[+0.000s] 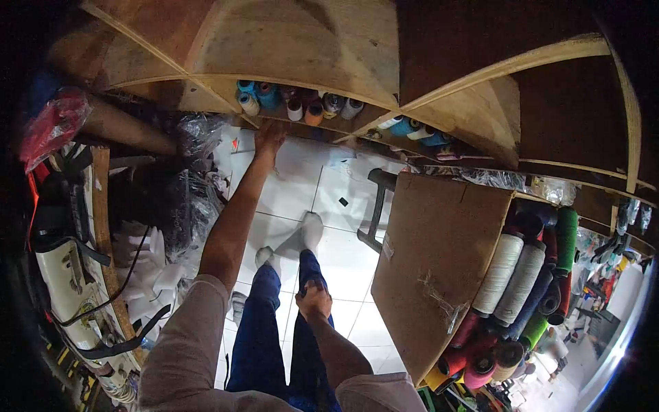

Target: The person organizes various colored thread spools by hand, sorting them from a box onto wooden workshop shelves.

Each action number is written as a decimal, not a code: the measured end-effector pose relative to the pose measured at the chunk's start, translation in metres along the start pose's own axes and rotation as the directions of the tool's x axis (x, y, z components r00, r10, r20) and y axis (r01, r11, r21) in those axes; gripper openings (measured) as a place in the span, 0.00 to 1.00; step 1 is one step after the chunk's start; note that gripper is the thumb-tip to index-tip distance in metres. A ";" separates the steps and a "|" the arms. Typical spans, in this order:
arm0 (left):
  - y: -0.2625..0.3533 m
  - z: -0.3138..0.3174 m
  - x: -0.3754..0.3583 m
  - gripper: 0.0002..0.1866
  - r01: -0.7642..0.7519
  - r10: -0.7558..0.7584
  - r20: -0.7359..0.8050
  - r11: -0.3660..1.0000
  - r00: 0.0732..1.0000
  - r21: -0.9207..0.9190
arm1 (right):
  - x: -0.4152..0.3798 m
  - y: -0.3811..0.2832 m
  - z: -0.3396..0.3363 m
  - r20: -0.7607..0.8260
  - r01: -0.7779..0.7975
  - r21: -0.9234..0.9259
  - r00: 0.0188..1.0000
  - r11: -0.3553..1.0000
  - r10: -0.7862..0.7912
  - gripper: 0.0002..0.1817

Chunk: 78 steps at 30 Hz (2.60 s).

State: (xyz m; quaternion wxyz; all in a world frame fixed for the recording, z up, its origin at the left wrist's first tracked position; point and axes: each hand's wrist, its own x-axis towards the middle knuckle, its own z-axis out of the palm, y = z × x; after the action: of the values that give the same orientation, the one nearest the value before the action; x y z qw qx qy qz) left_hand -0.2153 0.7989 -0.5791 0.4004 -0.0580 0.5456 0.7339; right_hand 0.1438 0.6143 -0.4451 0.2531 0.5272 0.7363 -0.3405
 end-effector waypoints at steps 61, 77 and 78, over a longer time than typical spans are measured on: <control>0.010 0.039 -0.009 0.15 -0.477 0.684 -0.087 0.588 0.724 0.653 | 0.005 -0.004 0.003 0.008 -0.015 0.045 1.000 0.999 0.014 0.19; -0.011 0.073 -0.022 0.25 -0.435 0.720 0.130 0.256 0.682 0.863 | 0.003 0.001 -0.005 0.039 -0.009 0.043 0.999 0.999 0.007 0.19; -0.011 0.069 -0.018 0.25 -0.478 0.746 0.168 0.222 0.644 0.850 | 0.002 0.002 -0.004 0.043 -0.008 0.046 0.999 0.999 0.007 0.19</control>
State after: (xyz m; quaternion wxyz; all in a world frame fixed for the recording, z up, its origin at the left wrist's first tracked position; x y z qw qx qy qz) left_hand -0.1722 0.8490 -0.5503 -0.0324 0.2624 0.8511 0.4536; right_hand 0.1444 0.6189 -0.4449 0.2576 0.5283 0.7207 -0.3676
